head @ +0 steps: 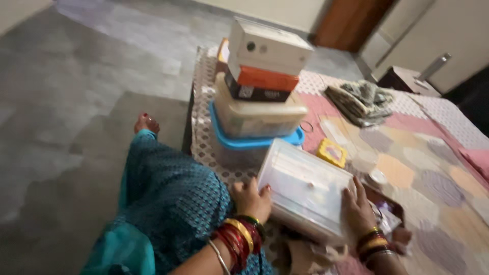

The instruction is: The person sits on the floor and opens a clear plastic container filled with colorful bangles. They remove a small photograph and several small packets from the container, placing them into a brown plastic basket. The person then picks up a small metal bowl from the basket and uses a thin metal tool to stir or manipulate small items inside it.

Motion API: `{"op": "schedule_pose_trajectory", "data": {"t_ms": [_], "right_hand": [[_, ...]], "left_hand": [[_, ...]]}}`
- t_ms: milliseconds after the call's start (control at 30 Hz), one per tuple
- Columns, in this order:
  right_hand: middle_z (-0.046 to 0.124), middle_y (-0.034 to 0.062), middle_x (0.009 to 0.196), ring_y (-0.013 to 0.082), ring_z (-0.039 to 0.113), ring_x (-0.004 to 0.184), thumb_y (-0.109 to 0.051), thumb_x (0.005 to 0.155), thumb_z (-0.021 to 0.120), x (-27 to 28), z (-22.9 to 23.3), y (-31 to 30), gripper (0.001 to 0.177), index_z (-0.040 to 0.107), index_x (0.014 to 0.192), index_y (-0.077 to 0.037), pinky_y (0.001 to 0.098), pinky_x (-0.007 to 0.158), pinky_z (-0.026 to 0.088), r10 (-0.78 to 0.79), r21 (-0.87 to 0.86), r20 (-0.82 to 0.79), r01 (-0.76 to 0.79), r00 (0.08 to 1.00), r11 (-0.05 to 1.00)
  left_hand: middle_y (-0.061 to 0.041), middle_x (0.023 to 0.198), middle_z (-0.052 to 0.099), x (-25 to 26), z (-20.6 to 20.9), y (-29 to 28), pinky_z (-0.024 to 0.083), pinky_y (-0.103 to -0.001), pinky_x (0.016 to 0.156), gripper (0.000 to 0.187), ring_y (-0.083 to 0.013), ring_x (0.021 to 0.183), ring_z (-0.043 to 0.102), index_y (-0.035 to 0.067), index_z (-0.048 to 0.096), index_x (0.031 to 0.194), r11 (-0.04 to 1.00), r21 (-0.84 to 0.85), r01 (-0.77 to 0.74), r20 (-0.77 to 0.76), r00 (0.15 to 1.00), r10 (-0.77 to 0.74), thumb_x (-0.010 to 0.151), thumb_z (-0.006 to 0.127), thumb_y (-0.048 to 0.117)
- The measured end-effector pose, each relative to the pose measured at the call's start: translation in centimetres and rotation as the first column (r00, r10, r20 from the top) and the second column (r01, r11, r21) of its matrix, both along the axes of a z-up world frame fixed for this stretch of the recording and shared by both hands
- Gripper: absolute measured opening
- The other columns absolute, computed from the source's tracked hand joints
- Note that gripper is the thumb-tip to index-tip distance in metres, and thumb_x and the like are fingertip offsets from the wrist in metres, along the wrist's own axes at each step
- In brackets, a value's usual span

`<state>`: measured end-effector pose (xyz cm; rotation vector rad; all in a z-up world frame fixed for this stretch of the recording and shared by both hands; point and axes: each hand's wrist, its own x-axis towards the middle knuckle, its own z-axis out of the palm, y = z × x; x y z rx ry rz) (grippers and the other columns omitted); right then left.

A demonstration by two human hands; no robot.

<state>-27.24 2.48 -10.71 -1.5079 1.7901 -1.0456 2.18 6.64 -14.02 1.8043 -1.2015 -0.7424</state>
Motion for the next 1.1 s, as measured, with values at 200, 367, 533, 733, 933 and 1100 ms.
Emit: {"op": "schedule_pose_trajectory", "data": {"t_ms": [200,367,533,733,933,1100], "right_hand": [[0.048,0.0243,0.153,0.0330,0.045,0.143,-0.032,0.097,0.057,-3.6,-1.2,-3.3,0.071,0.030,0.162,-0.018,0.0411,0.113,0.037,0.054,0.001,-0.261,-0.056,0.964,0.998],[0.043,0.0253,0.157,0.0317,0.036,0.150,-0.031,0.094,0.060,-7.5,-6.9,-6.4,0.073,0.033,0.160,-0.012,0.0419,0.119,0.029,0.158,-0.179,-0.231,-0.201,0.960,0.963],[0.048,0.0273,0.152,0.0348,0.046,0.141,-0.018,0.096,0.062,-11.0,-9.8,-8.2,0.069,0.035,0.159,-0.003,0.0454,0.112,0.037,0.144,-0.260,-0.052,-0.152,0.988,0.954],[0.065,0.0263,0.123,0.0334,0.067,0.110,-0.012,0.096,0.069,-14.1,-14.2,-1.1,0.043,0.054,0.133,0.006,0.0447,0.095,0.054,-0.059,-0.143,0.109,0.074,0.992,0.987],[0.073,0.0264,0.109,0.0344,0.072,0.099,-0.022,0.096,0.072,-11.3,-17.8,8.2,0.035,0.067,0.116,0.007,0.0465,0.092,0.058,-0.208,0.139,0.155,0.187,0.966,0.972],[0.056,0.0233,0.138,0.0342,0.062,0.121,-0.036,0.096,0.065,-1.7,-15.8,13.0,0.057,0.047,0.141,-0.007,0.0481,0.098,0.056,-0.019,-0.011,0.719,0.038,0.694,0.999]], "left_hand": [[-0.024,0.136,0.046,4.3,8.5,-0.5,0.045,-0.049,0.099,0.073,-0.0397,0.121,0.048,0.006,0.047,0.143,1.000,-0.007,-0.030,-0.058,0.998,0.030,0.086,0.073,0.045],[-0.016,0.119,0.069,7.1,11.9,-2.7,0.055,-0.040,0.098,0.069,-0.0306,0.109,0.071,0.008,0.054,0.136,0.988,-0.011,0.153,-0.092,0.984,-0.153,0.083,0.067,0.051],[-0.018,0.133,0.050,4.7,6.1,-0.1,0.044,-0.045,0.106,0.071,-0.0346,0.124,0.052,0.009,0.049,0.137,0.968,0.091,0.234,-0.047,0.972,-0.230,0.081,0.078,0.041],[-0.019,0.122,0.053,1.8,-2.1,4.5,0.054,-0.043,0.090,0.074,-0.0312,0.108,0.062,0.004,0.052,0.134,0.987,-0.155,-0.040,-0.224,0.975,0.005,0.073,0.087,0.027],[-0.011,0.094,0.072,1.5,-1.9,5.8,0.050,-0.033,0.062,0.072,-0.0198,0.073,0.062,0.004,0.040,0.138,0.942,0.319,0.099,-0.642,0.754,0.138,0.088,0.083,0.032],[-0.006,0.088,0.071,1.1,-0.3,6.2,0.043,-0.029,0.051,0.057,-0.0148,0.062,0.057,0.006,0.049,0.123,0.941,0.328,0.077,-0.750,0.628,0.210,0.085,0.081,0.034]]}}
